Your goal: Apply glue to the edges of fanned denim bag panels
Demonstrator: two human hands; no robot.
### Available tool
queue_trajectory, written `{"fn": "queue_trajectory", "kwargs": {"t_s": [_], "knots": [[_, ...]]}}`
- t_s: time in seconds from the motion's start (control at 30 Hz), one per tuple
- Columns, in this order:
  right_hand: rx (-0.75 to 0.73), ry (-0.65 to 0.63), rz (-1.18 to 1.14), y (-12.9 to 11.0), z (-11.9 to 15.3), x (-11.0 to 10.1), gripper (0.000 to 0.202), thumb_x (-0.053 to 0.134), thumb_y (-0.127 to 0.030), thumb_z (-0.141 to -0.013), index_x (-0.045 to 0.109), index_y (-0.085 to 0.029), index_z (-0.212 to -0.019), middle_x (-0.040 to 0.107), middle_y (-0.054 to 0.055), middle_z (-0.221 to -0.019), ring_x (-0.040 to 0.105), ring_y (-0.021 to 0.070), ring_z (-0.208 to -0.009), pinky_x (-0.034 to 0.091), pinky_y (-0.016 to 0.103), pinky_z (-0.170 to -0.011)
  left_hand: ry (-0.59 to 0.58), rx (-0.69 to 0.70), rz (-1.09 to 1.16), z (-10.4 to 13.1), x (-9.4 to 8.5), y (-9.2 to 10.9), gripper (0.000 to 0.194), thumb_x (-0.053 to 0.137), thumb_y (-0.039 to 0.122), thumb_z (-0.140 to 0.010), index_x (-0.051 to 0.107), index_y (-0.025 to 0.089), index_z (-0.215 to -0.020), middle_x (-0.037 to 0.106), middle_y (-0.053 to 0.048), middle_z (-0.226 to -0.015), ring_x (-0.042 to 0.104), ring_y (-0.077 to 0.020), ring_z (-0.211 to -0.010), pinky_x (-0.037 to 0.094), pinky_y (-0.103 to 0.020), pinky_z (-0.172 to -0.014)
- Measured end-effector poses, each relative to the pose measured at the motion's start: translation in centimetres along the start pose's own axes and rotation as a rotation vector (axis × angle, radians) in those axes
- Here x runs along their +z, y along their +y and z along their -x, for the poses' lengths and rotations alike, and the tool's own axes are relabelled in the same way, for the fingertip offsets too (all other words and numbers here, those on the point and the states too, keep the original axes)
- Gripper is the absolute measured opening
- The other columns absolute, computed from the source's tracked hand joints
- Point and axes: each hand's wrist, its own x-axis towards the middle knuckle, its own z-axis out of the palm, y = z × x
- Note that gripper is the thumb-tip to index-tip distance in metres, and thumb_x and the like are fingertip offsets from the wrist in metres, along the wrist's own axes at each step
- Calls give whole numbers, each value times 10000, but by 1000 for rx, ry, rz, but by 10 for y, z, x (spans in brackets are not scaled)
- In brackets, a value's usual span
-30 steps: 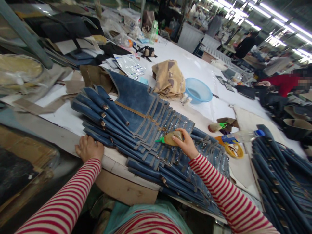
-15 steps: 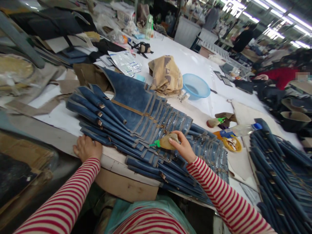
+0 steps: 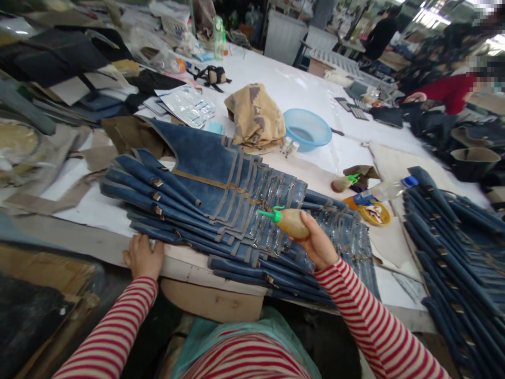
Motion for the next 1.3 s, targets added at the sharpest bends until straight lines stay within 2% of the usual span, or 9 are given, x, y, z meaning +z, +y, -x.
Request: {"fn": "queue_trajectory", "kwargs": {"t_s": [0.1, 0.2, 0.27, 0.33, 0.47, 0.67, 0.87, 1.07, 1.3], "knots": [[96, 102, -186, -9, 10, -8, 273, 557, -393, -796, 592, -212, -997, 658, 35, -917, 625, 157, -772, 533, 228, -532, -131, 28, 111, 8, -29, -14, 400, 358, 401, -847, 513, 143, -1110, 531, -144, -1186, 485, -265, -1117, 395, -429, -947], [146, 141, -319, -8, 23, -8, 260, 515, -370, -832, 598, -206, -1015, 676, 40, -908, 644, 161, -775, 553, 240, -548, -129, 52, 183, 14, -63, -5, 380, 399, 450, -830, 512, 226, -1116, 559, -72, -1134, 558, -233, -992, 451, -389, -882], [171, 120, -397, -4, 33, -2, 282, 494, -382, -845, 591, -202, -1038, 676, 52, -934, 651, 175, -797, 557, 241, -535, -158, 243, 217, 12, -79, 19, 331, 442, 432, -824, 523, 240, -1081, 577, -45, -1092, 564, -211, -974, 439, -373, -898], [191, 79, -479, 2, 43, 6, 304, 468, -399, -856, 583, -200, -1055, 673, 66, -961, 653, 194, -824, 558, 243, -526, -227, 544, 218, 5, -86, 53, 281, 466, 393, -828, 538, 224, -1042, 594, -37, -1035, 551, -191, -973, 419, -355, -913], [210, 35, -620, 16, 60, 20, 308, 425, -413, -876, 579, -211, -1049, 674, 73, -964, 654, 218, -850, 563, 256, -537, -372, 1078, 98, -13, -72, 121, 240, 440, 318, -859, 548, 179, -1022, 605, -52, -998, 523, -179, -963, 407, -334, -886], [247, 106, -684, 37, 76, 20, 317, 398, -391, -894, 571, -178, -1052, 676, 93, -955, 658, 219, -833, 558, 248, -532, -520, 1351, -291, -25, -40, 173, 173, 454, 267, -847, 574, 169, -925, 595, -58, -898, 520, -201, -867, 428, -329, -747], [252, 139, -723, 50, 85, 22, 325, 430, -406, -881, 572, -175, -1059, 678, 105, -927, 659, 227, -835, 556, 265, -546, -539, 1514, -455, -23, -35, 193, 134, 442, 202, -830, 565, 149, -833, 591, -79, -861, 535, -214, -831, 431, -327, -681], [324, 80, -722, 62, 91, 33, 368, 450, -453, -860, 610, -152, -999, 682, 87, -924, 659, 197, -825, 550, 238, -566, -561, 1555, -496, -18, -34, 194, 160, 409, 104, -819, 553, 139, -879, 592, -81, -855, 554, -200, -800, 446, -315, -668], [239, 163, -583, 60, 91, 18, 336, 499, -442, -834, 607, -187, -1025, 673, 72, -972, 643, 183, -854, 544, 249, -601, -593, 1583, -532, -15, -43, 199, 181, 414, 52, -810, 573, 123, -857, 592, -94, -861, 561, -190, -791, 454, -308, -672]]}}
